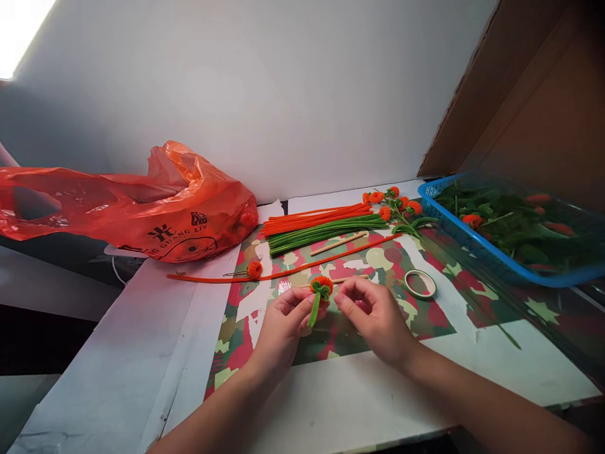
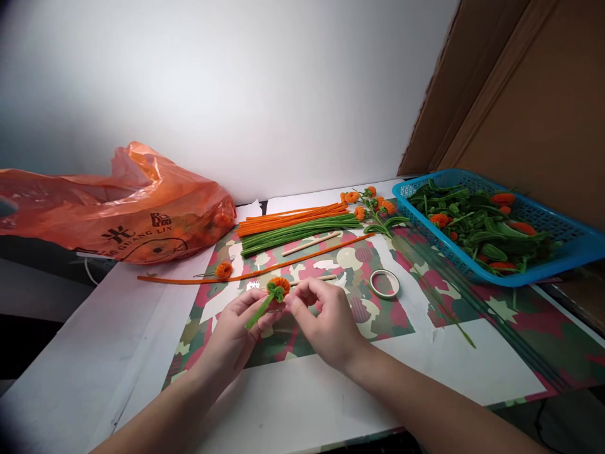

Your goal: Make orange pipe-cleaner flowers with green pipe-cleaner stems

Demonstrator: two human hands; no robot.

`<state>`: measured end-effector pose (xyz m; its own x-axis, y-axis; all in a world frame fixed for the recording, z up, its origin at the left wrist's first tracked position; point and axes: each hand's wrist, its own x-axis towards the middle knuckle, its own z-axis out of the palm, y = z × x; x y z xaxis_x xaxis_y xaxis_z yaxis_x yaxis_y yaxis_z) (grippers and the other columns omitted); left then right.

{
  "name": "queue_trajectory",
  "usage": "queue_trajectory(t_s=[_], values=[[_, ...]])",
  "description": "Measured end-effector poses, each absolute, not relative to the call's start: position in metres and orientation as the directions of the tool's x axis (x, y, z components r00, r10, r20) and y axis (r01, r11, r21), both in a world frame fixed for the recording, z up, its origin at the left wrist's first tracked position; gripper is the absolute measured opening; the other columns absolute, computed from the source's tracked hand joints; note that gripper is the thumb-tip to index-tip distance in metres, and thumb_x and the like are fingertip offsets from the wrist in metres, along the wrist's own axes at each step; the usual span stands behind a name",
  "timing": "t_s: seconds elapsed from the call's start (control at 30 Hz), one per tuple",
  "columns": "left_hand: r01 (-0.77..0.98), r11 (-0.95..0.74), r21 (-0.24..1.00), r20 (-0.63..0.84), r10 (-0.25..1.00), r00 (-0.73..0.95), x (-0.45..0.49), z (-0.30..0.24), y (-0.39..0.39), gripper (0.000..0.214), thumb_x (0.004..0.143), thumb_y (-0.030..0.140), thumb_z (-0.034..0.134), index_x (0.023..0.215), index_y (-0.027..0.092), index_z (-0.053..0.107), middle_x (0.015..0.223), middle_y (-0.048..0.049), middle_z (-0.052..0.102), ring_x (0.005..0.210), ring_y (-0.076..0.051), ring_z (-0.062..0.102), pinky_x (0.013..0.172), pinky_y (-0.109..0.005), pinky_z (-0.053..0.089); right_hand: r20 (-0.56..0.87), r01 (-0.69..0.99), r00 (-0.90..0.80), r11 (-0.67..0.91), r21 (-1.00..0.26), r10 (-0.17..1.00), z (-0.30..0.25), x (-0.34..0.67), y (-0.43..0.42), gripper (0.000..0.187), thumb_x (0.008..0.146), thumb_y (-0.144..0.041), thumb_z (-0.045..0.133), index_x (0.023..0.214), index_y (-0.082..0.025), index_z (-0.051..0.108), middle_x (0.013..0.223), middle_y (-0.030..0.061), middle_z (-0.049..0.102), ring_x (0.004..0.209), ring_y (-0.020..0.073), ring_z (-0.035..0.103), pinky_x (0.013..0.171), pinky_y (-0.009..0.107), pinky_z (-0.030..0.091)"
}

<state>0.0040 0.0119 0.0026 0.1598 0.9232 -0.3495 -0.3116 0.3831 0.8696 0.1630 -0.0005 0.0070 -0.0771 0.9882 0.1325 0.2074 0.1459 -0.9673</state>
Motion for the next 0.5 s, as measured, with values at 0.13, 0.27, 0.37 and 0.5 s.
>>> queue_trajectory(t_s=[0.13,0.27,0.37,0.5], values=[[-0.258,0.325,0.91,-0.285,0.941,0.182,0.005,0.004,0.009,0.023,0.069,0.032,0.077,0.069,0.015,0.062,0.085,-0.0024,0.066,0.072,-0.012,0.062,0.064,-0.02,0.051,0.253,0.417,-0.131,0.285,-0.863,0.959,0.006,0.16,-0.004,0.014,0.084,-0.023,0.056,0.072,-0.018,0.06,0.063,-0.0015,0.06,0.059,0.0122,0.053,0.057,0.024,0.037],[-0.1,0.148,0.984,-0.126,0.972,0.2,0.004,0.003,0.007,0.02,0.075,0.031,0.072,0.07,0.015,0.06,0.09,-0.0041,0.064,0.072,-0.013,0.061,0.062,-0.021,0.052,0.314,0.473,-0.146,0.345,-0.811,0.938,0.004,0.162,-0.002,0.019,0.088,-0.02,0.047,0.072,-0.018,0.056,0.064,-0.0006,0.058,0.059,0.0125,0.05,0.058,0.025,0.034],[-0.021,0.026,0.999,-0.02,0.969,0.246,0.001,0.002,0.008,0.017,0.08,0.031,0.066,0.075,0.016,0.059,0.099,-0.0058,0.062,0.078,-0.014,0.061,0.065,-0.024,0.053,0.363,0.473,-0.197,0.413,-0.778,0.911,0.004,0.165,0.002,0.021,0.086,-0.017,0.046,0.066,-0.019,0.05,0.061,-0.0018,0.053,0.058,0.0116,0.047,0.059,0.024,0.033],[0.063,-0.088,0.994,0.072,0.972,0.225,-0.002,0.005,0.012,0.018,0.079,0.029,0.068,0.092,0.02,0.059,0.107,-0.0065,0.062,0.094,-0.019,0.061,0.075,-0.027,0.055,0.446,0.505,-0.277,0.524,-0.686,0.851,0.003,0.169,0.007,0.025,0.083,-0.015,0.045,0.059,-0.018,0.04,0.056,-0.0045,0.043,0.055,0.01,0.039,0.065,0.025,0.031]])
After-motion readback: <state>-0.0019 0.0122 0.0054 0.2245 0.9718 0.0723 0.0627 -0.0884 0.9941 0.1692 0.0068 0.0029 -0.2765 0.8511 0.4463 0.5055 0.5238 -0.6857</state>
